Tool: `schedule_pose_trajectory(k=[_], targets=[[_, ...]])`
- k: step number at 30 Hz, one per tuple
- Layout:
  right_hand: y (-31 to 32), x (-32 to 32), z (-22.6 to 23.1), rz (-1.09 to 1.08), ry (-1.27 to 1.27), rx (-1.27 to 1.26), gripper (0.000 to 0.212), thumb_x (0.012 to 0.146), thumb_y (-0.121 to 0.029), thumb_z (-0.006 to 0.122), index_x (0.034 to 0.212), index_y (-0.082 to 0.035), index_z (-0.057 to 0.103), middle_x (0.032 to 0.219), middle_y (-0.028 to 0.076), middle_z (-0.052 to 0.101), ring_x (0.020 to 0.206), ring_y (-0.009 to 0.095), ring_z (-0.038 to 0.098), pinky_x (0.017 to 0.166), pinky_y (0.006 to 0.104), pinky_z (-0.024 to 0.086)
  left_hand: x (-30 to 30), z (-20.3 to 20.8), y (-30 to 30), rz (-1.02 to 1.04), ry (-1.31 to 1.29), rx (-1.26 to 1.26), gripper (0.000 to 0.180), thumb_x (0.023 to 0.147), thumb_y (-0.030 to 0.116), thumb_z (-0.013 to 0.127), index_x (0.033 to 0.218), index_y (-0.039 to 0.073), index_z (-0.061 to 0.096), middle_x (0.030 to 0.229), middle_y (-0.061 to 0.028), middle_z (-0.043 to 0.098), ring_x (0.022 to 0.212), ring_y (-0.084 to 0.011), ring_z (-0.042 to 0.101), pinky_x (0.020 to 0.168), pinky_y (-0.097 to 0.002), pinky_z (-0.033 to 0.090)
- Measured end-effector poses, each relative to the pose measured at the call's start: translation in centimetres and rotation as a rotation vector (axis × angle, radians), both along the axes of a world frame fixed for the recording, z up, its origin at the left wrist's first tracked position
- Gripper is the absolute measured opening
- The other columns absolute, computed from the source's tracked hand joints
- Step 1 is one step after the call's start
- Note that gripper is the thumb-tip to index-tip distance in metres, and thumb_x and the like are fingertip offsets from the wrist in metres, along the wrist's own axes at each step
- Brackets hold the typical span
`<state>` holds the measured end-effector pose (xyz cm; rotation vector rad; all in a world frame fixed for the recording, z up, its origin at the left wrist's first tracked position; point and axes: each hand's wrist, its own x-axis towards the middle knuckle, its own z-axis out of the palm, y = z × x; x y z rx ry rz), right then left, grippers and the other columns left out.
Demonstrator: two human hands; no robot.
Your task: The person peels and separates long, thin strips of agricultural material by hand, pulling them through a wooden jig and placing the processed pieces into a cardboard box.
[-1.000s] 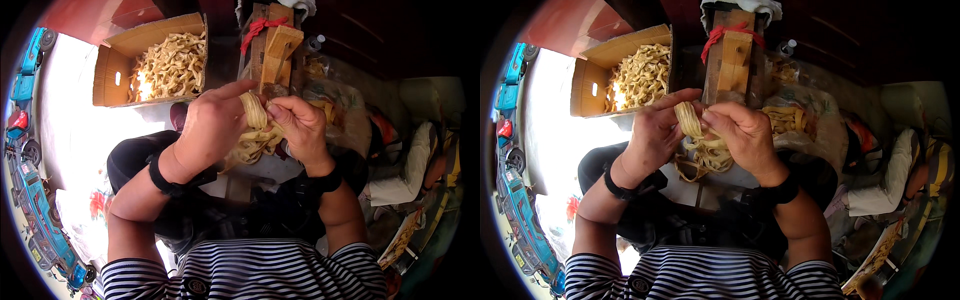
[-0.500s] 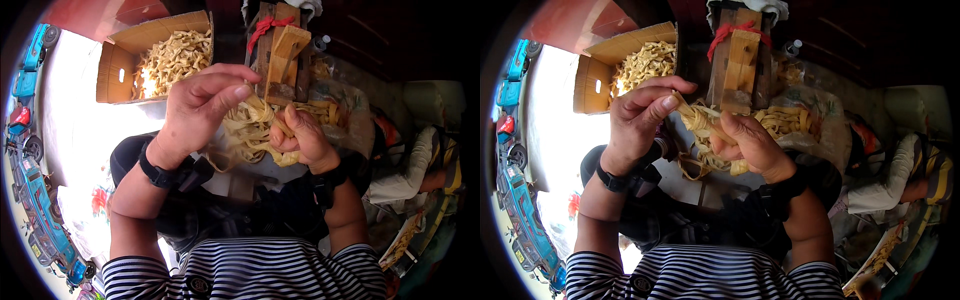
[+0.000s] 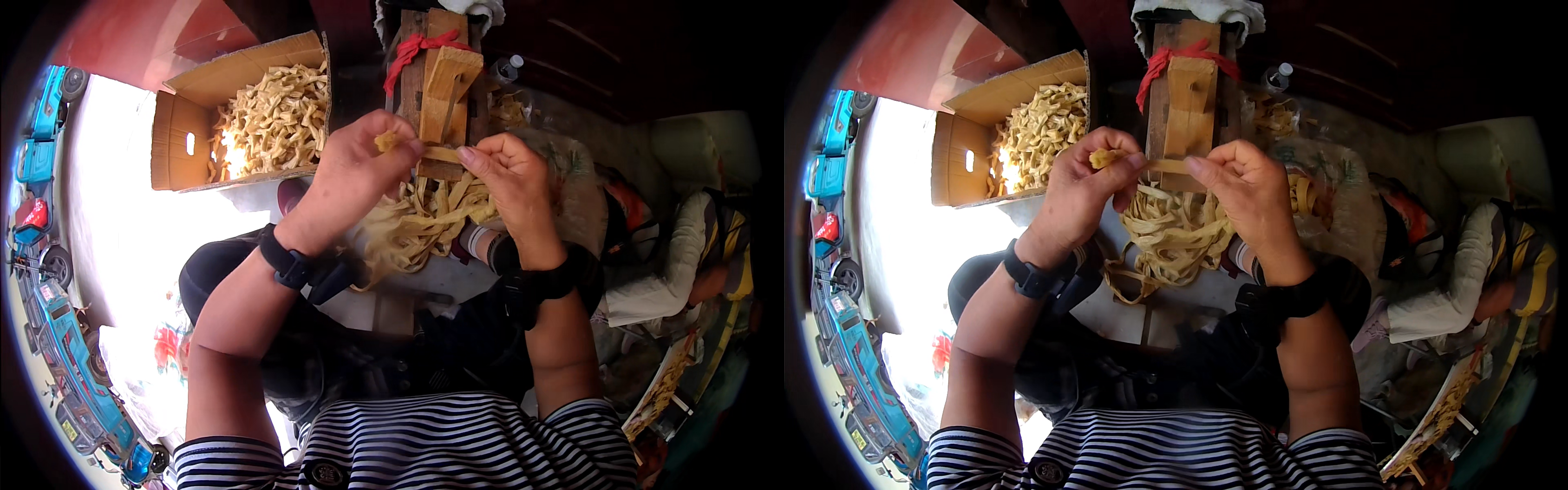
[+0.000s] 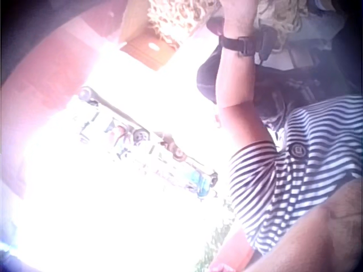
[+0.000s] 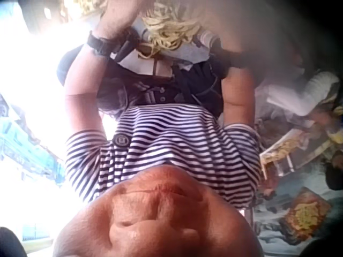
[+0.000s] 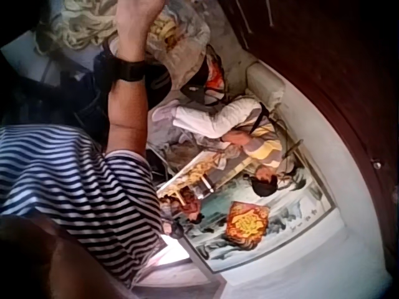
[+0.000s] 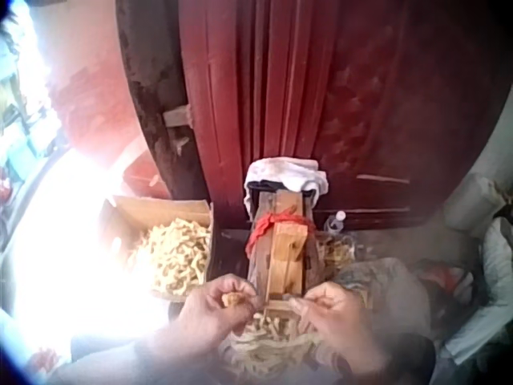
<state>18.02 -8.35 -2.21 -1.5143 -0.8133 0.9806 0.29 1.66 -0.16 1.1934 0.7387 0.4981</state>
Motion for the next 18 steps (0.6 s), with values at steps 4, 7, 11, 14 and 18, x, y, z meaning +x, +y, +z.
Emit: schedule_pose_trajectory(k=[4, 7, 11, 14, 18], targets=[[2.8, 1.4, -2.5, -0.12, -0.649, -0.181, 0.024, 0.076, -0.026, 0.076, 0.081, -0.008, 0.061, 0.072, 0.007, 0.064, 0.064, 0.022, 0.061, 0.06, 0.0323, 0.047, 2.6, -4.2, 1.8, -0.022, 0.15, 0.28, 0.014, 0.092, 0.015, 0.057, 0.096, 0.002, 0.058, 0.071, 0.0003, 0.058, 0.062, -0.0065, 0.052, 0.056, -0.0195, 0.039], [3.1, 2.6, -6.1, -0.16, -0.658, -0.17, 0.025, 0.077, -0.027, 0.075, 0.079, -0.007, 0.06, 0.071, 0.007, 0.064, 0.065, 0.024, 0.062, 0.06, 0.0339, 0.047, 3.1, -6.7, 2.4, 0.036, 0.533, 0.562, 0.017, 0.092, 0.017, 0.057, 0.095, 0.0, 0.058, 0.07, -0.0009, 0.059, 0.064, -0.009, 0.054, 0.059, -0.0232, 0.042], [2.3, 0.7, -2.9, -0.106, -0.317, 0.098, 0.019, 0.08, -0.017, 0.07, 0.087, -0.006, 0.056, 0.071, 0.01, 0.063, 0.064, 0.026, 0.062, 0.058, 0.0327, 0.048, 1.4, -4.9, 2.8, 0.122, 0.471, 0.535, 0.027, 0.094, 0.024, 0.055, 0.102, -0.001, 0.061, 0.078, -0.0055, 0.064, 0.073, -0.0128, 0.059, 0.07, -0.0268, 0.049], [1.1, -2.1, 0.3, 0.091, -0.618, 0.219, 0.013, 0.082, -0.007, 0.062, 0.092, -0.005, 0.055, 0.07, 0.013, 0.062, 0.062, 0.027, 0.063, 0.056, 0.0333, 0.049, 0.9, -1.2, -0.2, -0.01, 0.18, 0.209, 0.027, 0.095, 0.022, 0.052, 0.103, -0.001, 0.063, 0.085, -0.0045, 0.064, 0.076, -0.0096, 0.059, 0.069, -0.0237, 0.049], [0.8, -3.3, 1.0, 0.319, -0.715, 0.644, 0.017, 0.081, -0.001, 0.055, 0.097, -0.004, 0.058, 0.067, 0.012, 0.062, 0.055, 0.025, 0.062, 0.055, 0.0341, 0.05, -0.5, -2.7, -4.0, -0.139, 0.262, -0.079, 0.026, 0.09, 0.02, 0.052, 0.085, -0.003, 0.062, 0.067, -0.0071, 0.06, 0.054, -0.01, 0.053, 0.049, -0.029, 0.043]])
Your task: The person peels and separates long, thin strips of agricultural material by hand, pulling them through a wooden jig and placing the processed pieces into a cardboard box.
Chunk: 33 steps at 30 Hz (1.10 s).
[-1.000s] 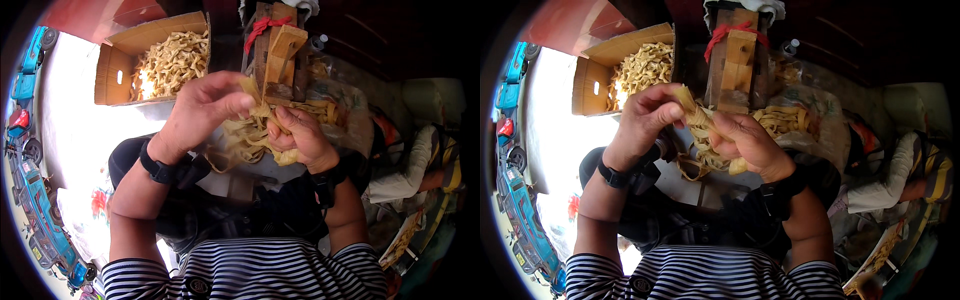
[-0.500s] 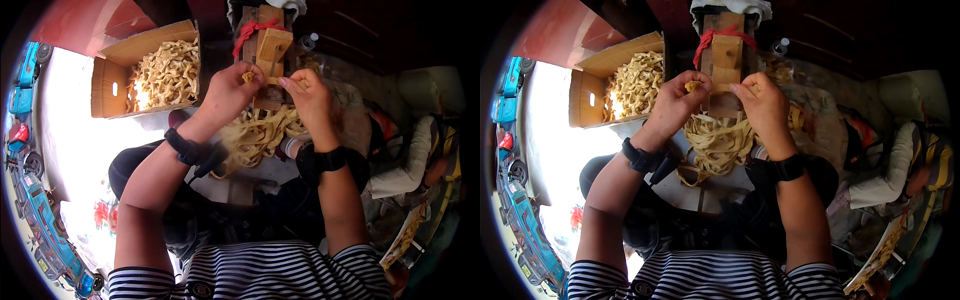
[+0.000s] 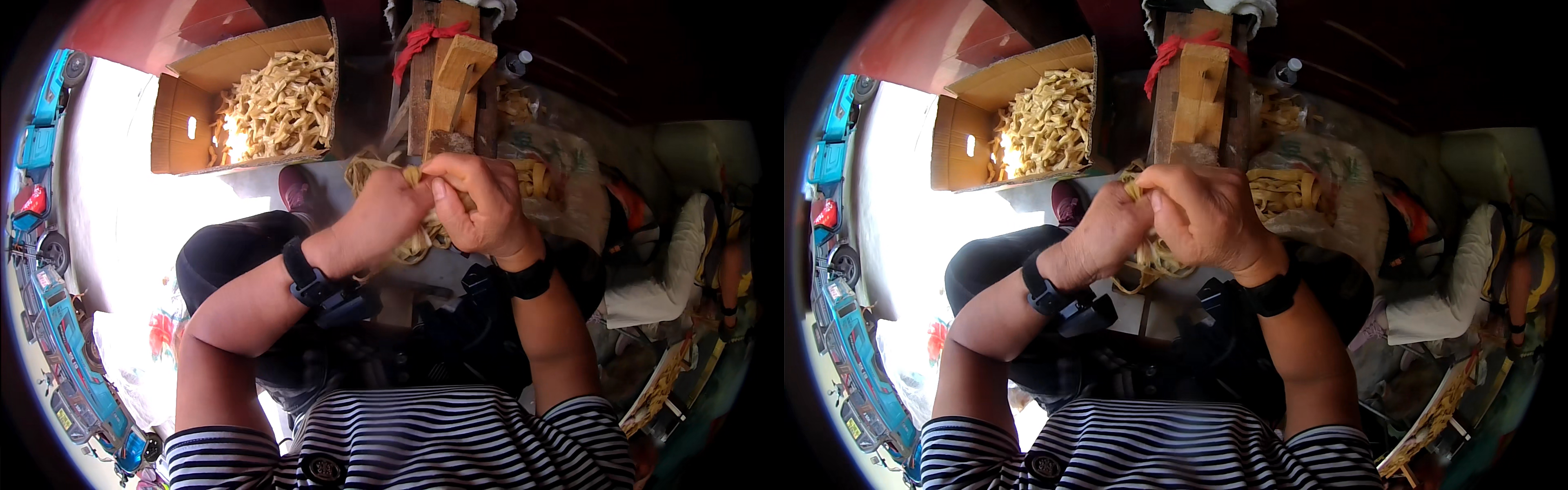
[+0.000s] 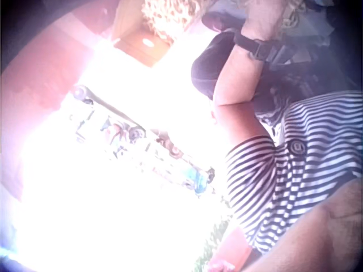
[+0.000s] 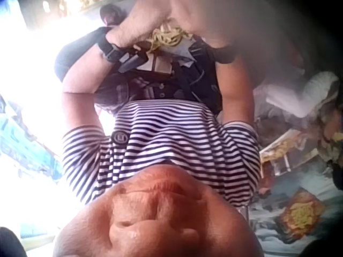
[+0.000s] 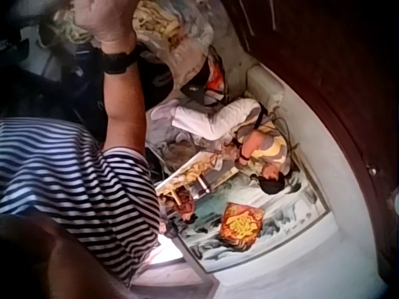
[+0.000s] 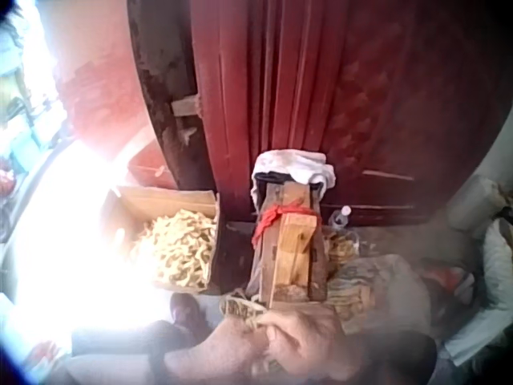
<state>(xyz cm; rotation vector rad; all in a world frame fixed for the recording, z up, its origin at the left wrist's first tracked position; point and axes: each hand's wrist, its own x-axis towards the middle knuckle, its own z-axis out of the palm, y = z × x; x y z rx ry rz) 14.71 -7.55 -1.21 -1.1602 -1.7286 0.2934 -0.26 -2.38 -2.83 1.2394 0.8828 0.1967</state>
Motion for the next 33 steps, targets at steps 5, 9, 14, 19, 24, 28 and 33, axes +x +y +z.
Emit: schedule_pose_trajectory(k=[5, 9, 14, 19, 24, 28, 33], targets=[[-1.8, 1.1, 1.7, -0.033, 0.276, -0.167, 0.007, 0.084, -0.005, 0.057, 0.084, 0.001, 0.061, 0.063, 0.008, 0.062, 0.05, 0.017, 0.06, 0.051, 0.0288, 0.047, -1.5, 6.3, 0.3, -0.658, -0.244, -0.32, 0.032, 0.09, 0.035, 0.061, 0.077, 0.006, 0.066, 0.061, 0.0013, 0.056, 0.057, -0.0076, 0.049, 0.052, -0.0226, 0.04], [-1.8, 1.2, 1.7, 0.105, 0.486, -0.534, 0.013, 0.09, -0.011, 0.057, 0.089, 0.001, 0.062, 0.069, 0.005, 0.062, 0.053, 0.015, 0.059, 0.05, 0.0249, 0.047, -1.8, 5.6, 1.4, -0.438, -0.424, 0.618, 0.018, 0.078, 0.016, 0.074, 0.088, 0.003, 0.067, 0.083, -0.0088, 0.065, 0.06, -0.0176, 0.057, 0.056, -0.0259, 0.046], [-2.5, -0.2, -0.1, 0.338, 1.522, -1.323, 0.016, 0.092, -0.012, 0.056, 0.101, 0.0, 0.059, 0.079, 0.005, 0.061, 0.056, 0.014, 0.056, 0.049, 0.0225, 0.043, -2.3, 5.2, 2.2, -0.497, -0.15, 1.4, 0.029, 0.06, 0.013, 0.075, 0.087, 0.006, 0.065, 0.076, -0.0062, 0.057, 0.065, -0.0237, 0.059, 0.055, -0.0342, 0.048], [-2.3, -0.9, -1.4, 0.396, 1.501, -1.049, 0.019, 0.09, -0.001, 0.048, 0.105, -0.001, 0.057, 0.079, 0.007, 0.061, 0.053, 0.011, 0.051, 0.046, 0.021, 0.037, -2.3, 4.7, 1.6, -0.36, -0.205, 1.455, 0.034, 0.059, 0.01, 0.072, 0.092, 0.003, 0.066, 0.086, -0.0093, 0.06, 0.071, -0.0232, 0.062, 0.057, -0.0315, 0.05], [-2.2, -1.2, 0.4, -0.047, 1.038, -0.618, 0.014, 0.09, -0.008, 0.058, 0.1, 0.001, 0.061, 0.08, 0.004, 0.064, 0.064, 0.009, 0.057, 0.054, 0.0217, 0.043, -2.1, 3.9, 2.2, -0.161, -0.079, 1.126, 0.032, 0.065, -0.004, 0.068, 0.096, 0.001, 0.067, 0.113, -0.015, 0.061, 0.089, -0.0319, 0.065, 0.074, -0.0338, 0.054], [-2.2, -1.0, -0.2, -0.047, 0.419, -0.483, 0.017, 0.09, -0.016, 0.061, 0.092, 0.001, 0.061, 0.075, 0.008, 0.065, 0.062, 0.013, 0.059, 0.055, 0.0293, 0.045, -2.4, 4.4, 2.4, -0.354, 0.052, 1.003, 0.028, 0.064, -0.008, 0.064, 0.091, -0.001, 0.067, 0.119, -0.0162, 0.06, 0.092, -0.0322, 0.065, 0.075, -0.0356, 0.054], [-2.1, -1.1, -0.6, -0.02, 0.051, -0.571, 0.023, 0.091, -0.023, 0.053, 0.086, 0.0, 0.058, 0.062, 0.016, 0.053, 0.054, 0.026, 0.055, 0.054, 0.035, 0.044, -2.3, 3.5, 1.7, -0.382, 0.043, 1.048, 0.02, 0.068, -0.007, 0.063, 0.087, -0.005, 0.065, 0.11, -0.0155, 0.063, 0.087, -0.031, 0.066, 0.07, -0.0356, 0.054]])
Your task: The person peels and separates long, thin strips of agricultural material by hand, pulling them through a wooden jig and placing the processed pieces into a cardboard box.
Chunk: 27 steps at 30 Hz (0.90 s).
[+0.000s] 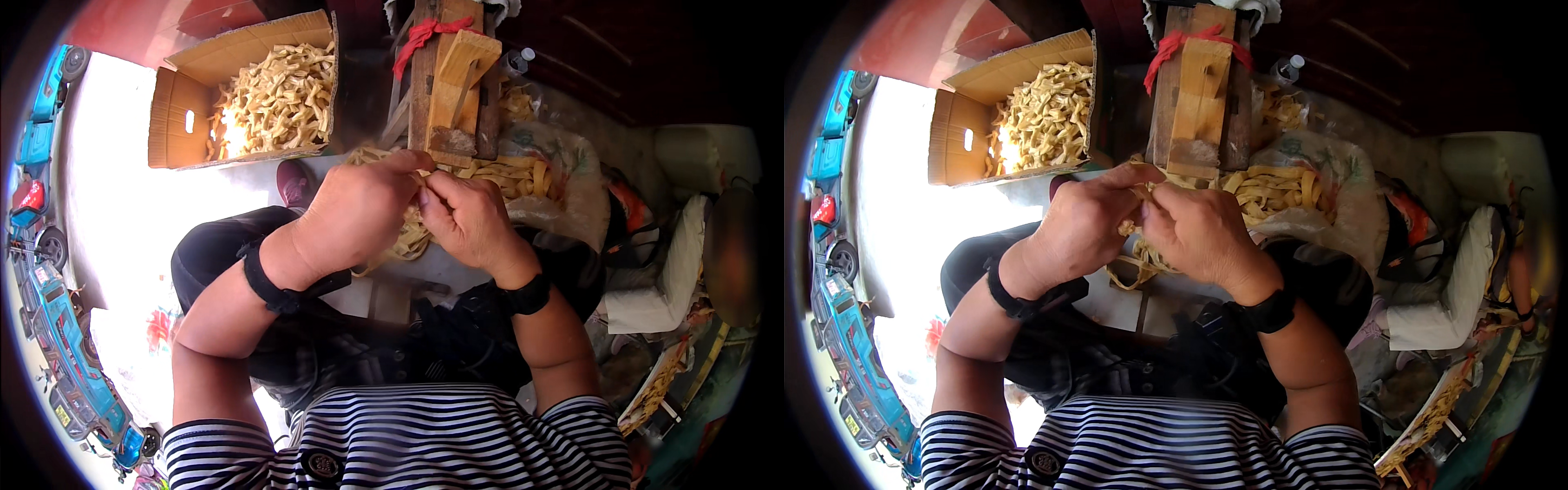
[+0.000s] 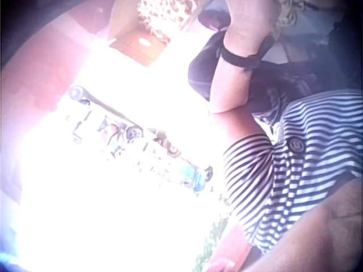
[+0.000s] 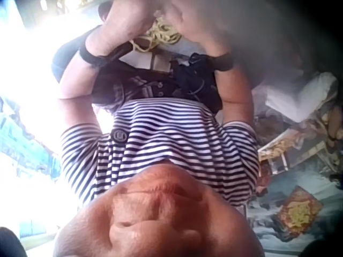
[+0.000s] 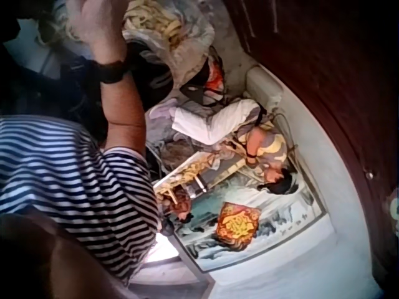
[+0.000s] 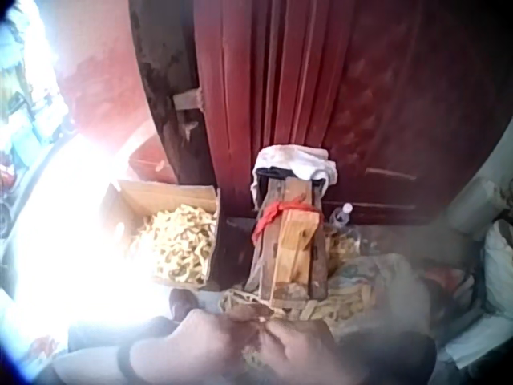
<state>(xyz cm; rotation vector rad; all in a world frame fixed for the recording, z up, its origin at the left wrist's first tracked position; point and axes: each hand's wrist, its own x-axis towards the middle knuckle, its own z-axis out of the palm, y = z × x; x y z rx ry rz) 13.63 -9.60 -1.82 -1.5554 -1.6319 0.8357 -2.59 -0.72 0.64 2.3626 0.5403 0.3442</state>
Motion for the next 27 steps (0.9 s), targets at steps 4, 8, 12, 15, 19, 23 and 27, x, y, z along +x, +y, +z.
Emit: schedule_pose_trajectory(k=[4, 8, 12, 15, 19, 23, 27], targets=[[0.1, 0.0, 1.1, -0.068, 0.666, -0.391, 0.036, 0.097, -0.033, 0.044, 0.083, -0.002, 0.057, 0.054, 0.003, 0.048, 0.048, 0.015, 0.048, 0.049, 0.03, 0.039, -0.4, 0.3, 1.3, 0.054, -0.369, -0.31, 0.011, 0.083, 0.002, 0.061, 0.088, -0.006, 0.065, 0.108, -0.013, 0.063, 0.072, -0.0187, 0.063, 0.06, -0.0264, 0.05], [-0.6, 1.7, 0.7, 0.231, 1.278, -0.601, 0.051, 0.099, -0.046, 0.038, 0.083, -0.001, 0.058, 0.057, -0.008, 0.039, 0.048, 0.002, 0.032, 0.045, 0.0209, 0.027, -1.0, 2.9, 2.0, 0.307, -0.483, -0.714, 0.025, 0.091, 0.018, 0.06, 0.089, -0.006, 0.065, 0.102, -0.0097, 0.064, 0.063, -0.0065, 0.053, 0.055, -0.0182, 0.043], [-0.2, 1.2, 1.4, 0.013, 1.242, -0.56, 0.045, 0.097, -0.042, 0.048, 0.084, 0.0, 0.059, 0.059, -0.008, 0.039, 0.048, 0.001, 0.027, 0.046, 0.0185, 0.023, -0.5, 2.2, 1.9, 0.304, -0.36, -0.781, 0.027, 0.087, 0.023, 0.067, 0.095, -0.002, 0.064, 0.089, -0.005, 0.065, 0.061, -0.0064, 0.053, 0.055, -0.0178, 0.042], [-0.2, -0.1, 1.7, -0.122, 1.135, -0.588, 0.036, 0.093, -0.035, 0.057, 0.087, 0.0, 0.062, 0.059, -0.007, 0.043, 0.05, 0.001, 0.031, 0.046, 0.0181, 0.025, -0.1, 2.8, 1.2, 0.203, -0.112, -1.041, 0.026, 0.081, 0.016, 0.073, 0.096, 0.0, 0.059, 0.081, -0.0048, 0.063, 0.06, -0.0061, 0.052, 0.055, -0.0189, 0.042], [-0.1, 2.5, 2.2, -0.159, 0.879, -0.494, 0.024, 0.089, -0.024, 0.065, 0.089, 0.0, 0.063, 0.07, -0.003, 0.057, 0.059, 0.001, 0.044, 0.052, 0.0175, 0.035, -0.2, 0.6, 1.3, 0.305, -0.316, -1.213, 0.006, 0.082, 0.002, 0.062, 0.087, 0.004, 0.061, 0.079, 0.0004, 0.062, 0.069, -0.0049, 0.057, 0.063, -0.0199, 0.046], [0.8, 3.8, 0.4, -0.437, 0.599, -0.128, 0.019, 0.085, -0.017, 0.07, 0.089, -0.001, 0.062, 0.073, 0.002, 0.064, 0.068, 0.005, 0.057, 0.059, 0.0204, 0.044, 1.9, 0.3, 2.3, 0.438, -0.247, -1.034, 0.007, 0.087, 0.01, 0.058, 0.091, 0.005, 0.06, 0.073, -0.0005, 0.06, 0.059, -0.004, 0.052, 0.052, -0.0188, 0.04], [3.1, 5.4, -2.4, -0.645, -0.032, -0.044, 0.025, 0.08, -0.028, 0.073, 0.086, -0.008, 0.06, 0.072, 0.008, 0.064, 0.063, 0.021, 0.061, 0.059, 0.0317, 0.047, 5.2, -4.1, 3.9, 0.37, -0.226, -0.552, 0.013, 0.09, 0.015, 0.059, 0.095, 0.003, 0.061, 0.072, -0.0011, 0.061, 0.063, -0.007, 0.057, 0.058, -0.0217, 0.045]])
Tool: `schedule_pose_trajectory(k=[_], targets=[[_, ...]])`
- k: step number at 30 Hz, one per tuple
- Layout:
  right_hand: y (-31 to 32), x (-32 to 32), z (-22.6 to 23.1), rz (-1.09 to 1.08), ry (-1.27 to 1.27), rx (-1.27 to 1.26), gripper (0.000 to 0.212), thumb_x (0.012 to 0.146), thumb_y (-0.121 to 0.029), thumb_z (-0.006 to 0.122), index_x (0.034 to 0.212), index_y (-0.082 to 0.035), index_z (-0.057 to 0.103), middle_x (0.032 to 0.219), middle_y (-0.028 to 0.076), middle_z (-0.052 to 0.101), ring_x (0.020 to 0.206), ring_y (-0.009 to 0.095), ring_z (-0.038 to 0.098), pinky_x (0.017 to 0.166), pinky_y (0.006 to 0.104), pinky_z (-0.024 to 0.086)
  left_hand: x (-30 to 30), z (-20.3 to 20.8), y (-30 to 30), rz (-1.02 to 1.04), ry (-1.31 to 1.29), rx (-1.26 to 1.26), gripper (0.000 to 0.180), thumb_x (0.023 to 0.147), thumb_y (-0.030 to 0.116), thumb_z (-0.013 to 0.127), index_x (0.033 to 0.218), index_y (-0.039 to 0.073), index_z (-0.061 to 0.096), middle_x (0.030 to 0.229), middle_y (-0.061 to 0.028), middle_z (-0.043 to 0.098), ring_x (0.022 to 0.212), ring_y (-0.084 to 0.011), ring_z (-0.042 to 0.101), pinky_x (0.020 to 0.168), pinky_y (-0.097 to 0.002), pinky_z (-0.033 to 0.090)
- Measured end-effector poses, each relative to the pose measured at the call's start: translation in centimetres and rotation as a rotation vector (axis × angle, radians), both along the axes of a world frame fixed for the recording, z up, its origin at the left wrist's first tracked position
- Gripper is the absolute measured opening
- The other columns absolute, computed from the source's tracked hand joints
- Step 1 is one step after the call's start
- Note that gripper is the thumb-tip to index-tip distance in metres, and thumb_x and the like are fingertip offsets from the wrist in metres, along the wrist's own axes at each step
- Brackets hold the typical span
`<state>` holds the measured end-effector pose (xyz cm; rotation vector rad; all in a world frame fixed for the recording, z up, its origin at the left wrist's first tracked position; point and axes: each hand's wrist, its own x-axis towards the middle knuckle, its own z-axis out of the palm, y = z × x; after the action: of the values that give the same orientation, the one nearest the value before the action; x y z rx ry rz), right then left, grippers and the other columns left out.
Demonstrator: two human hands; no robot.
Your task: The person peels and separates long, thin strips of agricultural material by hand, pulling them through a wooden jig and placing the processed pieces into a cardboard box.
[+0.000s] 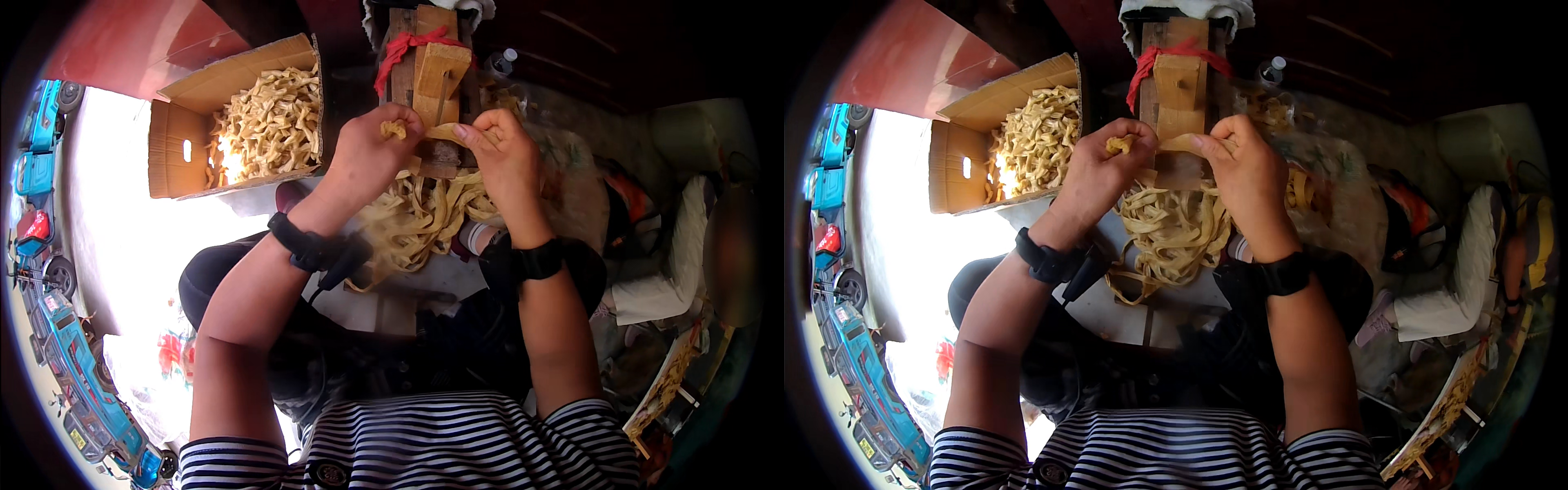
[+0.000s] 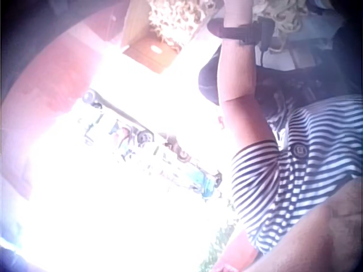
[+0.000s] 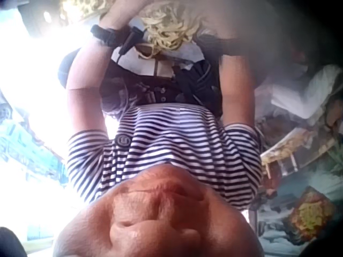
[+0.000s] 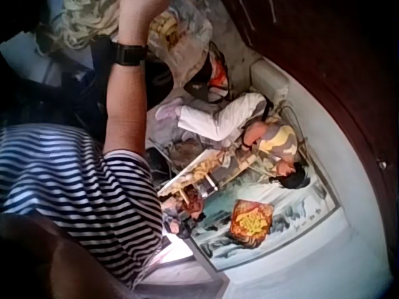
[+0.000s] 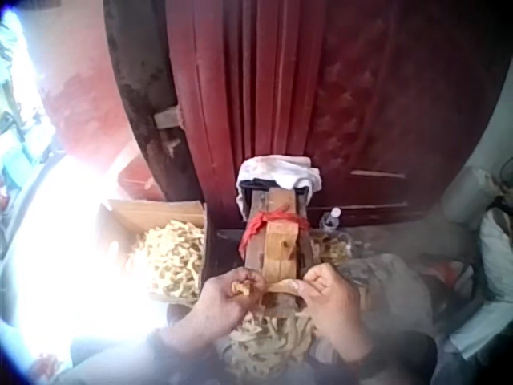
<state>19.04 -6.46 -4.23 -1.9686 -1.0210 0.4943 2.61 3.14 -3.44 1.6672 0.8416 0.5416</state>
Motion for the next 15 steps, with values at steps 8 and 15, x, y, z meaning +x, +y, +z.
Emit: schedule_pose_trajectory(k=[8, 15], targets=[[0.5, -1.0, -1.0, 0.01, -0.2, -0.169, 0.029, 0.082, -0.037, 0.068, 0.084, -0.01, 0.058, 0.071, 0.01, 0.065, 0.068, 0.032, 0.063, 0.06, 0.0407, 0.047, -0.5, -2.2, 0.8, 0.122, 0.325, -0.008, 0.022, 0.09, 0.022, 0.062, 0.094, 0.0, 0.06, 0.066, -0.0015, 0.058, 0.063, -0.008, 0.051, 0.059, -0.0247, 0.044], [0.5, -0.7, -2.7, -0.046, -0.037, 0.179, 0.025, 0.081, -0.033, 0.071, 0.083, -0.011, 0.058, 0.069, 0.01, 0.064, 0.064, 0.031, 0.062, 0.059, 0.0381, 0.047, -0.2, -0.6, 0.1, 0.047, -0.053, -0.049, 0.022, 0.089, 0.022, 0.065, 0.095, 0.001, 0.06, 0.077, 0.0011, 0.059, 0.071, -0.0052, 0.052, 0.063, -0.0216, 0.046]])
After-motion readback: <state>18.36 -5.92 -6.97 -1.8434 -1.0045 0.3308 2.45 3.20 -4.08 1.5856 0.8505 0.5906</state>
